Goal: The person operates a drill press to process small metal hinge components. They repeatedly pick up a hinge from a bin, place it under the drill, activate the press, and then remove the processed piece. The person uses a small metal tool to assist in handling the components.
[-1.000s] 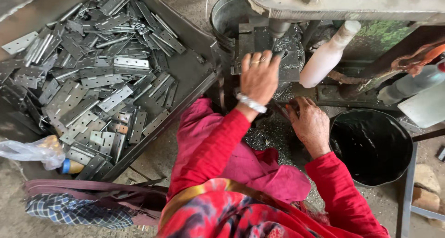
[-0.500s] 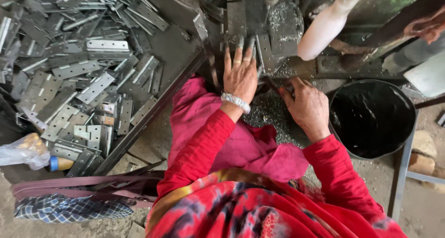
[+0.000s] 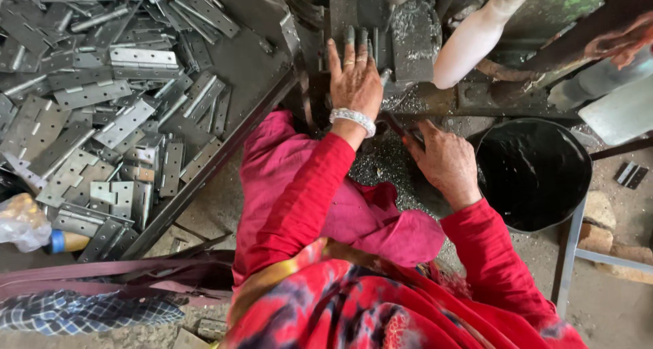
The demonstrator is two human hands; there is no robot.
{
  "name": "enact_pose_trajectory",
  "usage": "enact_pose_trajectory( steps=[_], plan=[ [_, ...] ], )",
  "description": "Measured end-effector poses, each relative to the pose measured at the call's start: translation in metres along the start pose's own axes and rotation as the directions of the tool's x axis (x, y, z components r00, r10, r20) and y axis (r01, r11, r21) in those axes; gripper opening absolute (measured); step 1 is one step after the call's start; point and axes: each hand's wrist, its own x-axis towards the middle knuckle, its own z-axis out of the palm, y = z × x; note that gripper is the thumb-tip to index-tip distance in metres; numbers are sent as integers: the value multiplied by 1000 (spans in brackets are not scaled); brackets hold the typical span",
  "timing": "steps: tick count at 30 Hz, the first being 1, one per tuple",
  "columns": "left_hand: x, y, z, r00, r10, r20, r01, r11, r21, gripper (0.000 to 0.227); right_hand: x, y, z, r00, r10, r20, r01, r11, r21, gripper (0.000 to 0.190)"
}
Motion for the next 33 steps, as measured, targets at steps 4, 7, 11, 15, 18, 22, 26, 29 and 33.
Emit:
enact_pose_trajectory(
  steps=[4, 7, 11, 15, 18, 22, 26, 29, 33],
  plan=[
    [10, 5, 5, 997, 6, -80, -4, 1000, 28, 60, -6, 20, 31, 999, 25, 20, -25, 1000, 9, 42],
    [-4, 9, 7, 997, 17, 75, -17, 1000, 1, 53, -29, 28, 68, 990, 107, 87, -105, 994, -28, 46],
    [-14, 0, 3, 998, 28, -64, -28, 1000, 9, 55, -37, 27, 85, 992, 97, 83, -104, 990, 91, 43],
    [-2, -1, 9, 990, 67, -126, -75, 995, -61, 53, -20, 28, 62, 958, 161, 239, -167, 986, 1, 54],
    [10, 0, 17, 990, 38, -136, -48, 996, -74, 47, -12, 29, 53, 984, 83, 159, -88, 996, 27, 51],
    [16, 6, 21, 994, 32, -100, -39, 997, -72, 44, -24, 31, 69, 990, 108, 92, -114, 992, 57, 45],
    [7, -2, 22, 983, 75, -170, -76, 997, 4, 46, -32, 31, 83, 973, 156, 168, -177, 977, 116, 50],
    [18, -12, 26, 981, 97, -170, -107, 993, -52, 46, -19, 34, 71, 950, 184, 252, -201, 979, 45, 53],
    [37, -12, 36, 992, 71, -105, -81, 991, -102, 45, -9, 35, 54, 974, 117, 192, -123, 992, 20, 54]
  ],
)
